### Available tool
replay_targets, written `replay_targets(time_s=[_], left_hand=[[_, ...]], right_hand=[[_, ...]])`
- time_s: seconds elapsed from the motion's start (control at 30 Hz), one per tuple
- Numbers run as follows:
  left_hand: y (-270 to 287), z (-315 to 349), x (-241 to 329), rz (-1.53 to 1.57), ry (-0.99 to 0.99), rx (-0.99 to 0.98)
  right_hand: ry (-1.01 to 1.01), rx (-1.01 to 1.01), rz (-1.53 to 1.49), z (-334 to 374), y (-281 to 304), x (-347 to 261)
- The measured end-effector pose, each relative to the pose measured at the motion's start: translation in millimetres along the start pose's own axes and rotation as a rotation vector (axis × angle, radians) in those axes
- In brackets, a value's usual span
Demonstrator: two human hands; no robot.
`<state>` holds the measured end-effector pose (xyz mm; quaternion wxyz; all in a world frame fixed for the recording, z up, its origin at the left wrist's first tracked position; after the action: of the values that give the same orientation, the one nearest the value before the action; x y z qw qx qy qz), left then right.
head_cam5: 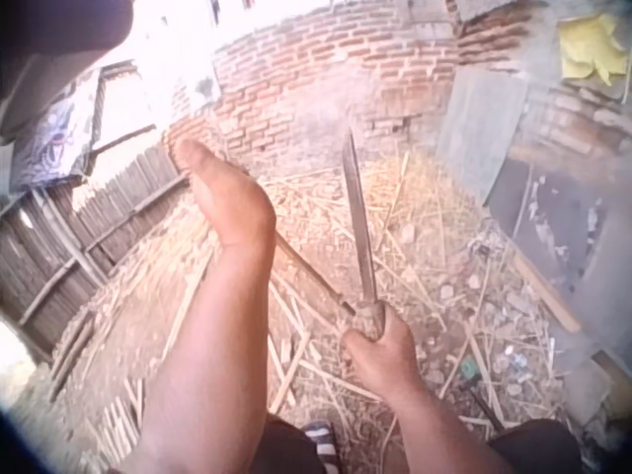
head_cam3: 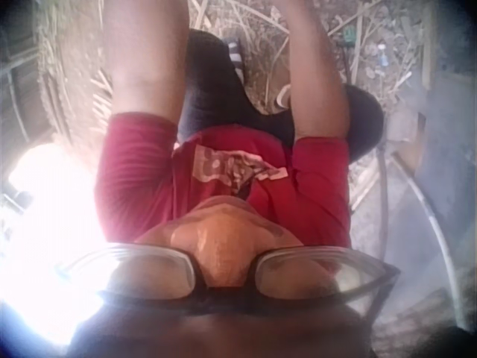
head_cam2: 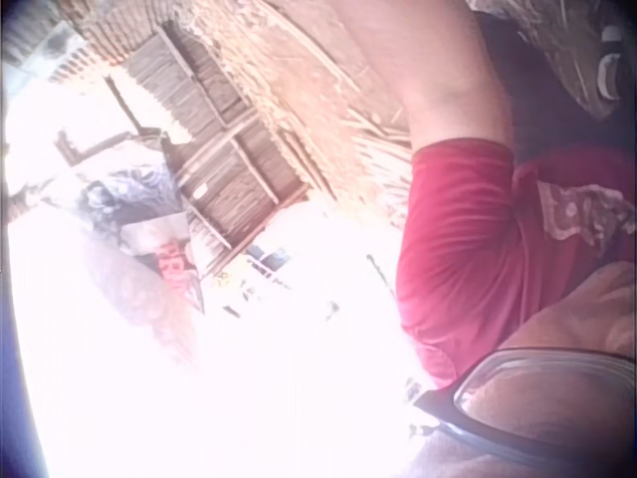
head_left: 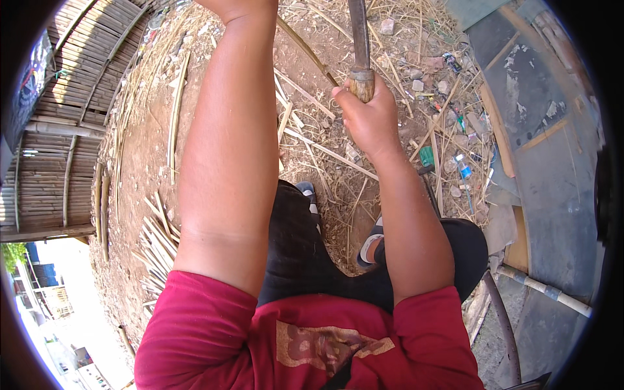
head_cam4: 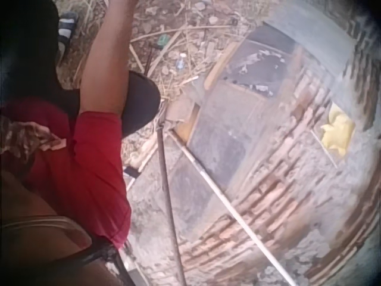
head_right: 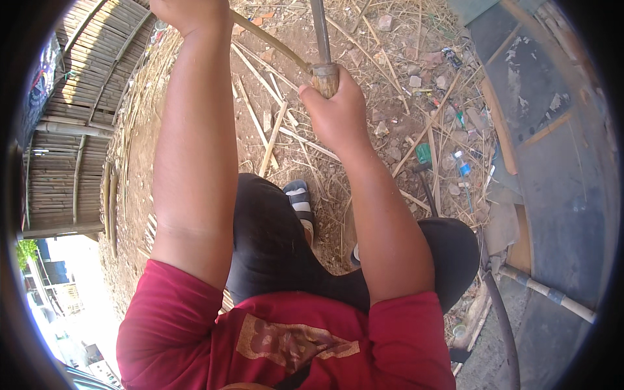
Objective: The person shaves a thin strip of bamboo using a knife, repeatedly drawing the blade along the length of the material.
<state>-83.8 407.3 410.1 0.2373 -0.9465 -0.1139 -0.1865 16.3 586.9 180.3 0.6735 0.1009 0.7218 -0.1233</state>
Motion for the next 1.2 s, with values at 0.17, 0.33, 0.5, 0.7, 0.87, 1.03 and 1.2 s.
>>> replay_targets(time_s=[0.17, 0.33, 0.5, 0.7, 0.87, 1.03, 1.2], left_hand=[[-5.5, 17.5, 3.7, -0.116, 0.167, -0.03], [10.0, 3.3, -7.1, -0.089, 0.163, 0.078], [14.7, 2.0, -16.6, -0.025, 0.261, 0.09], [4.7, 8.8, -10.7, 0.024, 0.236, 0.052], [-14.3, 23.4, 5.2, 0.18, 0.327, 0.082], [0.4, 18.9, -5.8, 0.109, 0.321, 0.063], [-8.2, 16.9, 3.1, 0.069, 0.249, 0.083]], right_hand=[[-0.167, -0.013, 0.648, 24.6, -2.8, 125.4], [-0.274, -0.143, 0.477, 22.2, -6.7, 161.5], [-0.376, -0.154, 0.115, 15.0, -0.5, 113.8], [0.047, 0.125, 0.077, -2.0, 11.0, 2.9], [-0.176, -0.003, 0.623, 9.5, -1.5, 128.3], [-0.214, -0.064, 0.606, 6.8, -5.3, 139.3], [-0.193, -0.064, 0.523, -0.6, 14.3, 116.8]])
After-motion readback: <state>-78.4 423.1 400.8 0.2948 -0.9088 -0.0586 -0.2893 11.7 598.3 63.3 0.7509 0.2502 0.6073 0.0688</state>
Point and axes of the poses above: each hand's wrist, its own z-axis away from the middle knuckle, its own y-axis out of the back of the hand, x = y × z, the point moved 9 cm from there along -z, towards the middle knuckle, and after that the axes turned 3 degrees about x, right-handed, at the moved point
